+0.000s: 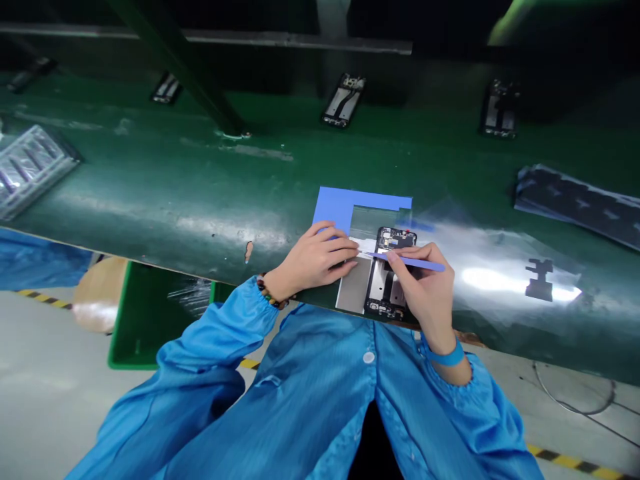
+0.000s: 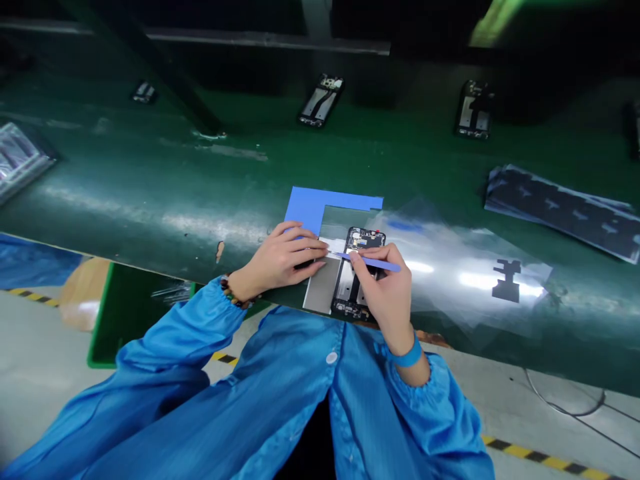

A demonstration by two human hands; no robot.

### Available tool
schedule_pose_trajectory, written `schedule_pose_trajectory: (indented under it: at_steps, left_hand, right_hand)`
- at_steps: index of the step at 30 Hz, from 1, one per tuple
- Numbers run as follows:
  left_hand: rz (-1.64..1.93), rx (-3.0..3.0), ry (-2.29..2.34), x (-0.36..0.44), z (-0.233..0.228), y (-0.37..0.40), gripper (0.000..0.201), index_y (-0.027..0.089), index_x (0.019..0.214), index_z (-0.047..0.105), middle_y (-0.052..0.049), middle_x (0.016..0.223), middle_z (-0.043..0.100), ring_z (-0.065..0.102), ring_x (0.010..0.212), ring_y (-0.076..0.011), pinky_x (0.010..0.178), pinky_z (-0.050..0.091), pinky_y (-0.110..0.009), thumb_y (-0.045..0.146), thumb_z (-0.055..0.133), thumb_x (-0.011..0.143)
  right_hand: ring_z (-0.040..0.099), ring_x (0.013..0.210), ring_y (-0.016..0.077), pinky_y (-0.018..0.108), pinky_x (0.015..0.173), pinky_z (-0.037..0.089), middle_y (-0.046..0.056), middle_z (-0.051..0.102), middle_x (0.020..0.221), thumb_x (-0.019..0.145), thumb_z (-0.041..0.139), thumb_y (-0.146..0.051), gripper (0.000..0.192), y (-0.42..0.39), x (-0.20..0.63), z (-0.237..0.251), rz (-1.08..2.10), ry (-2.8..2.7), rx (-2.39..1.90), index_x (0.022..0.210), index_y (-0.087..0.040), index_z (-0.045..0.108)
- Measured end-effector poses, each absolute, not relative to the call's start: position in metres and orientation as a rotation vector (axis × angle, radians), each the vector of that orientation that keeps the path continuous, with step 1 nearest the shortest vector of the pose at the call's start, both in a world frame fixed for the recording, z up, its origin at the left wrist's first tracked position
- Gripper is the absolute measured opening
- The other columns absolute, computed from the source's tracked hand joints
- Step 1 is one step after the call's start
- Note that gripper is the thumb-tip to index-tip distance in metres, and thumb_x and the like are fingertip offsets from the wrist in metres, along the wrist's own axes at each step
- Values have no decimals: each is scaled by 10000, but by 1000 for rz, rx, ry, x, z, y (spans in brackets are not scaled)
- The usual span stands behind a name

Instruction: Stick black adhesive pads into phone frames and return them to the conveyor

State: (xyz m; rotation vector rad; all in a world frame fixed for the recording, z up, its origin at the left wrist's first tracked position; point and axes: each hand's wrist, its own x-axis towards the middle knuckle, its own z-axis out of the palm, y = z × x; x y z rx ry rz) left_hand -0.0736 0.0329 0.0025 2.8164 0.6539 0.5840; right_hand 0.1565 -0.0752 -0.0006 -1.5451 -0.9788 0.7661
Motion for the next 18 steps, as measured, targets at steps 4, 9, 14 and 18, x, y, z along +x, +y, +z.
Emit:
schedule_pose_trajectory:
  at_steps: [4, 9, 14, 18]
  left_hand:
    - [618, 2824, 665, -74, 0, 31, 184, 259, 1168, 820, -2, 1186, 848, 743, 1100, -221, 1148, 500, -481, 332, 698, 1051]
    - [651, 2816, 648, -73, 1, 31, 182, 257, 1172, 819, -7, 1183, 848, 737, 1106, -224, 1145, 498, -478, 312, 700, 1047]
    - [616, 2780, 678, -75, 3, 31, 202, 262, 1196, 808, -16, 1209, 843, 751, 1121, -233, 1164, 502, -503, 327, 704, 1036]
    - [702, 2735, 534, -77, 5, 16, 176, 268, 1163, 790, -9, 1263, 829, 776, 1138, -199, 1194, 510, -483, 340, 723, 1016]
  right_hand:
    - [778, 989, 243, 434, 931, 597, 34, 796, 978, 893, 891, -453, 336, -73, 157, -5, 790, -987, -1548, 857, -237, 637]
    - [775, 967, 241, 421, 904, 598, 26, 784, 932, 880, 903, -439, 335, -68, 154, -3, 802, -997, -1525, 833, -236, 640]
    - [769, 936, 216, 424, 932, 616, 21, 777, 921, 876, 915, -397, 350, -79, 161, 7, 817, -903, -1443, 810, -242, 608]
    - [753, 898, 196, 453, 1033, 606, -7, 713, 799, 879, 916, -330, 378, -118, 167, 14, 784, -823, -1414, 780, -248, 560]
